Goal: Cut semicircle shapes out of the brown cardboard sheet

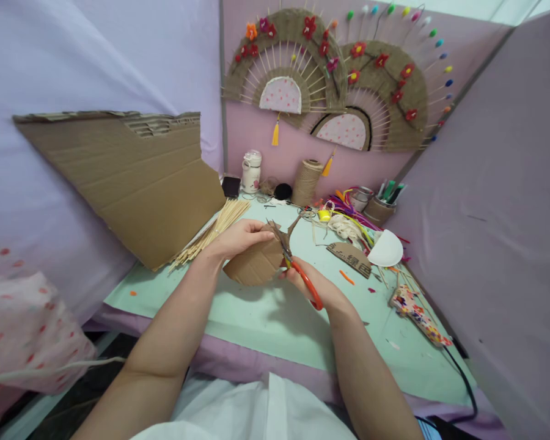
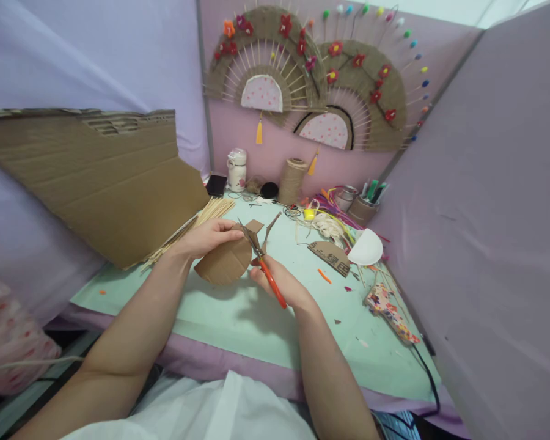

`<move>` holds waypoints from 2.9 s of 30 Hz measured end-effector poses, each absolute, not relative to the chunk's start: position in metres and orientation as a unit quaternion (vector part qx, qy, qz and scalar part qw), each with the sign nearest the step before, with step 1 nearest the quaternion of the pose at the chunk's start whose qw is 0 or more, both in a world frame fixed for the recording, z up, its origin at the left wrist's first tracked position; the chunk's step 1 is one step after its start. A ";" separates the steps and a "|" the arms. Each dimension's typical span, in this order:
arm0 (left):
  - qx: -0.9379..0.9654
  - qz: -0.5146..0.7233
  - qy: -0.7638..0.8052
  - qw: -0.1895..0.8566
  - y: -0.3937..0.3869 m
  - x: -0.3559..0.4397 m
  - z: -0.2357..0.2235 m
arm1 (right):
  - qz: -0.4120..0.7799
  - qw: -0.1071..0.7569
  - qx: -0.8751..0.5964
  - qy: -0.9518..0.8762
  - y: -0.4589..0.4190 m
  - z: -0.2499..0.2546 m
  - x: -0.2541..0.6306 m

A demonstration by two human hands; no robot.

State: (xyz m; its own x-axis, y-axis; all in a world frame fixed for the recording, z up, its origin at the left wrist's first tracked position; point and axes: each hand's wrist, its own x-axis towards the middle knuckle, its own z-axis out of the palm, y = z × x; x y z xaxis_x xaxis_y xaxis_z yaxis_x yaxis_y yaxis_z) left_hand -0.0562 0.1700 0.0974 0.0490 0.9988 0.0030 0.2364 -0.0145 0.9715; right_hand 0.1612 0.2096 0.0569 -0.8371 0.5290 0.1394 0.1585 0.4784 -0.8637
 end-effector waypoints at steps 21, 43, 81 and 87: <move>0.582 0.418 0.558 0.418 0.165 -0.052 0.102 | 0.423 0.159 -0.279 -0.847 0.206 0.059 0.159; 0.574 0.397 0.576 0.425 0.167 -0.064 0.099 | 0.426 0.174 -0.407 -0.789 0.203 0.053 0.153; 0.636 0.349 0.557 0.405 0.169 -0.061 0.096 | 0.339 0.176 -0.427 -0.820 0.209 0.045 0.154; 0.583 0.414 0.543 0.440 0.173 -0.055 0.092 | 0.397 0.278 -0.466 -0.741 0.209 0.052 0.150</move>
State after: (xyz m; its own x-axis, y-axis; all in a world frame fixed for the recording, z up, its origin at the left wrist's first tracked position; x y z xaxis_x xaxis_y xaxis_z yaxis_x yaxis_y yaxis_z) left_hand -0.0549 0.1731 0.0923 0.0670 0.9977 0.0041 0.2688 -0.0220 0.9629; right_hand 0.1496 0.2094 0.0517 -0.4116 0.9104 0.0425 0.4690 0.2515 -0.8466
